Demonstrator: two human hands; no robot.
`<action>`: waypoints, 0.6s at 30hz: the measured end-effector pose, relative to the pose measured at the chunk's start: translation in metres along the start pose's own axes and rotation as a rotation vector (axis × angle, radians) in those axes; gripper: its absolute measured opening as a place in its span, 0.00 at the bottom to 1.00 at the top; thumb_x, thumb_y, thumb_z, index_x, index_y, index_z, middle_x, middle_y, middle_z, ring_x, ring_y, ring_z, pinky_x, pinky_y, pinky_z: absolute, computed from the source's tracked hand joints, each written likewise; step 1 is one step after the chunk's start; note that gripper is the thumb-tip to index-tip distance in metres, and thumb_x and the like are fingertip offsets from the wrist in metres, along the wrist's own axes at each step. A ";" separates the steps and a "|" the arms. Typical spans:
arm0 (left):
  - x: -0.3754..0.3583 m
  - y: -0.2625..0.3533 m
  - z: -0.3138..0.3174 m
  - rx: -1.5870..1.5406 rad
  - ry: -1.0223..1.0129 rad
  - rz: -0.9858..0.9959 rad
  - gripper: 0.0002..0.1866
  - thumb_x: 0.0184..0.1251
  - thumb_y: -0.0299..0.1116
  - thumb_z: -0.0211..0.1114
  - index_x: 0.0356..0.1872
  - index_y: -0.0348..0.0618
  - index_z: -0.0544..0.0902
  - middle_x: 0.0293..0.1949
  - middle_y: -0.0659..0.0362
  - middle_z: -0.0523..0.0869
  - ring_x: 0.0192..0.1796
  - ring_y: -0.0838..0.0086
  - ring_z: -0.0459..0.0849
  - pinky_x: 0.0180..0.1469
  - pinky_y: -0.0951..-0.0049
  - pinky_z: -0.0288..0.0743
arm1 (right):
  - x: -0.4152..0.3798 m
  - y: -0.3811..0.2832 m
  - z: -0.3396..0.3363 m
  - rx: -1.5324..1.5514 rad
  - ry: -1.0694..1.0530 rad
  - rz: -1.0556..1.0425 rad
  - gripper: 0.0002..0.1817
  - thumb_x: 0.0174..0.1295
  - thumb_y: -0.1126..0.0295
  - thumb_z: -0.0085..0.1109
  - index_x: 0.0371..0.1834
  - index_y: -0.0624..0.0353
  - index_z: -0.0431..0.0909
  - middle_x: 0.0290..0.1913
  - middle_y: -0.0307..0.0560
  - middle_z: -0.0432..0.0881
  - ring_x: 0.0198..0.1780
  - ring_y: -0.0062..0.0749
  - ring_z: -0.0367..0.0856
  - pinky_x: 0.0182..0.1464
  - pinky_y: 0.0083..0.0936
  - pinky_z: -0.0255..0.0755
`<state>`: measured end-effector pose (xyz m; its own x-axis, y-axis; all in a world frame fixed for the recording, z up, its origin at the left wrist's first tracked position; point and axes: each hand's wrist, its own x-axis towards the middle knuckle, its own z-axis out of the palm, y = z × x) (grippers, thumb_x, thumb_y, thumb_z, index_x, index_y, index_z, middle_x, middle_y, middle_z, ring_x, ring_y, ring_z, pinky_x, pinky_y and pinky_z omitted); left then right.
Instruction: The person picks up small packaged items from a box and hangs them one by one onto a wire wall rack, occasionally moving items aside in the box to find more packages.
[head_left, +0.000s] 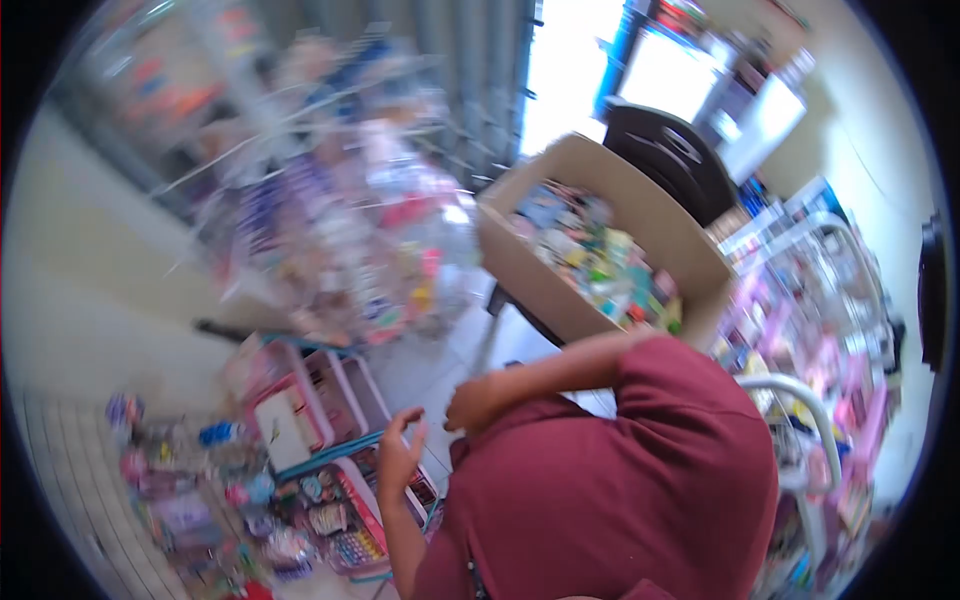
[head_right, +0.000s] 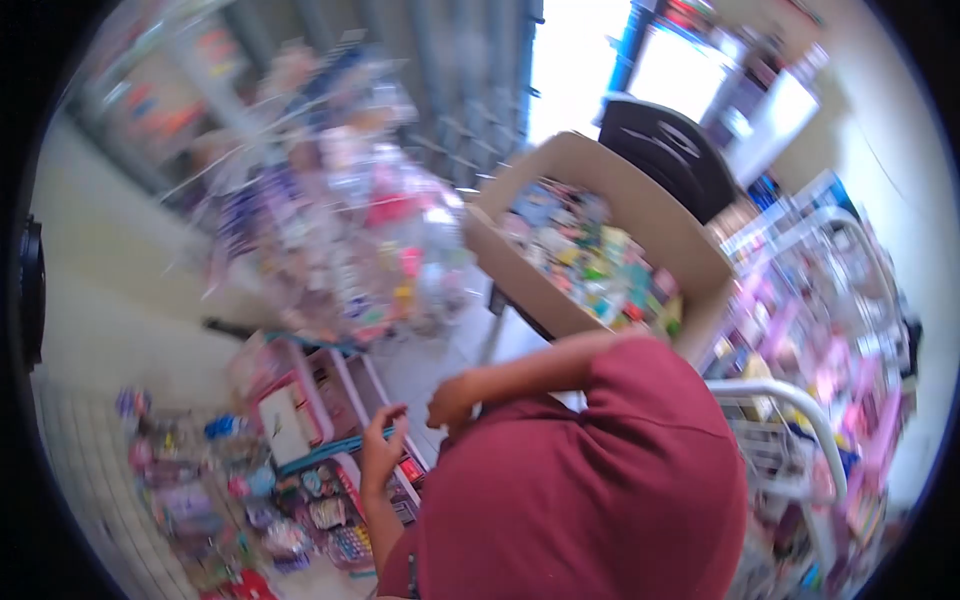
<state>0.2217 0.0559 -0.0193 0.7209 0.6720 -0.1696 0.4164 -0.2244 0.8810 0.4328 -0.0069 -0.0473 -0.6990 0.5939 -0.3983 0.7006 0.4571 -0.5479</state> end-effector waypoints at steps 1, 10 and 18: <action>0.026 0.006 0.020 -0.101 -0.038 -0.029 0.16 0.68 0.34 0.66 0.53 0.37 0.82 0.48 0.48 0.87 0.53 0.58 0.85 0.61 0.64 0.74 | -0.022 0.017 -0.011 0.060 0.010 -0.019 0.23 0.60 0.54 0.61 0.54 0.57 0.80 0.51 0.58 0.84 0.53 0.56 0.82 0.56 0.48 0.74; 0.166 0.138 0.179 0.292 -0.207 0.773 0.24 0.64 0.31 0.68 0.61 0.40 0.76 0.65 0.47 0.73 0.69 0.47 0.69 0.69 0.52 0.63 | -0.301 0.162 -0.106 0.295 0.163 0.292 0.16 0.60 0.63 0.58 0.36 0.70 0.82 0.30 0.58 0.84 0.32 0.39 0.79 0.40 0.38 0.74; 0.199 0.140 0.205 0.539 -0.255 0.817 0.29 0.62 0.32 0.71 0.65 0.51 0.75 0.69 0.54 0.69 0.76 0.51 0.59 0.73 0.51 0.56 | -0.403 0.218 0.131 0.319 -0.217 0.846 0.19 0.51 0.60 0.66 0.35 0.68 0.85 0.33 0.58 0.86 0.36 0.48 0.85 0.39 0.43 0.78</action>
<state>0.5374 0.0135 -0.0208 0.9679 0.0133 0.2509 -0.1081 -0.8795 0.4634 0.8483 -0.2337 -0.1026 -0.0076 0.4949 -0.8689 0.9394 -0.2942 -0.1758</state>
